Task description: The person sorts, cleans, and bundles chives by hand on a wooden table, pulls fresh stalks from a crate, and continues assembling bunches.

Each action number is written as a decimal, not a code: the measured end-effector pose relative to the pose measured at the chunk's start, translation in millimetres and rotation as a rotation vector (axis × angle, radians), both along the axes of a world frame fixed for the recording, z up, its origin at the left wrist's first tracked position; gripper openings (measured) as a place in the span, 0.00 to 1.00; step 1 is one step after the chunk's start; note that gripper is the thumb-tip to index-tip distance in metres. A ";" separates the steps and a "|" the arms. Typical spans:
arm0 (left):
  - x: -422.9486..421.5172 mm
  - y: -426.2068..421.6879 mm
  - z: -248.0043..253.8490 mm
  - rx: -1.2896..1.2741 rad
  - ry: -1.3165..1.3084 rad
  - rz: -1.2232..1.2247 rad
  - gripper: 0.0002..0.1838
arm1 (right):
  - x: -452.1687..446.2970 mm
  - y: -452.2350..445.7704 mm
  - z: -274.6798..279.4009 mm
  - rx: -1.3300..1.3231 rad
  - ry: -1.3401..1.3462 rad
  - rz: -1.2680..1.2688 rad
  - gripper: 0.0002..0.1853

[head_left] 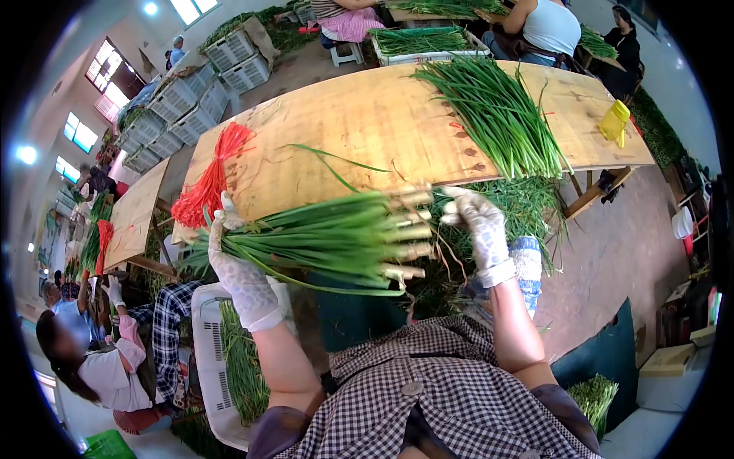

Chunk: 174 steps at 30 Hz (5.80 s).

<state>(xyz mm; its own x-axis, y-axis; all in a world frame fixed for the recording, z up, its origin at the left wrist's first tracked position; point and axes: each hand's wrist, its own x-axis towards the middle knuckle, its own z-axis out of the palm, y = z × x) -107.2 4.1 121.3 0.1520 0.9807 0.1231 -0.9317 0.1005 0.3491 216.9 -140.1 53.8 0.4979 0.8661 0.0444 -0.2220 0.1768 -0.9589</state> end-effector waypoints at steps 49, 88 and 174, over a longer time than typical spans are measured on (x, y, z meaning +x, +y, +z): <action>-5.3 14.4 -22.5 -0.217 0.372 0.153 0.26 | 48.1 -18.3 -51.2 -0.310 -0.576 -0.164 0.11; 14.7 15.8 -28.1 -0.144 0.230 0.225 0.22 | -40.1 7.3 3.5 -0.114 -0.262 0.284 0.12; 9.9 17.9 -34.2 -0.227 0.074 0.315 0.19 | -74.4 26.9 -25.0 0.001 0.190 0.274 0.07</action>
<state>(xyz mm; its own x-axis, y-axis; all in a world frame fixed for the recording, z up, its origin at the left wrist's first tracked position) -97.4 22.0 87.1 -0.1603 0.9817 -0.1026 -0.9025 -0.1036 0.4181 142.5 -113.2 28.7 0.2460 0.9689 -0.0266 -0.4365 0.0863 -0.8956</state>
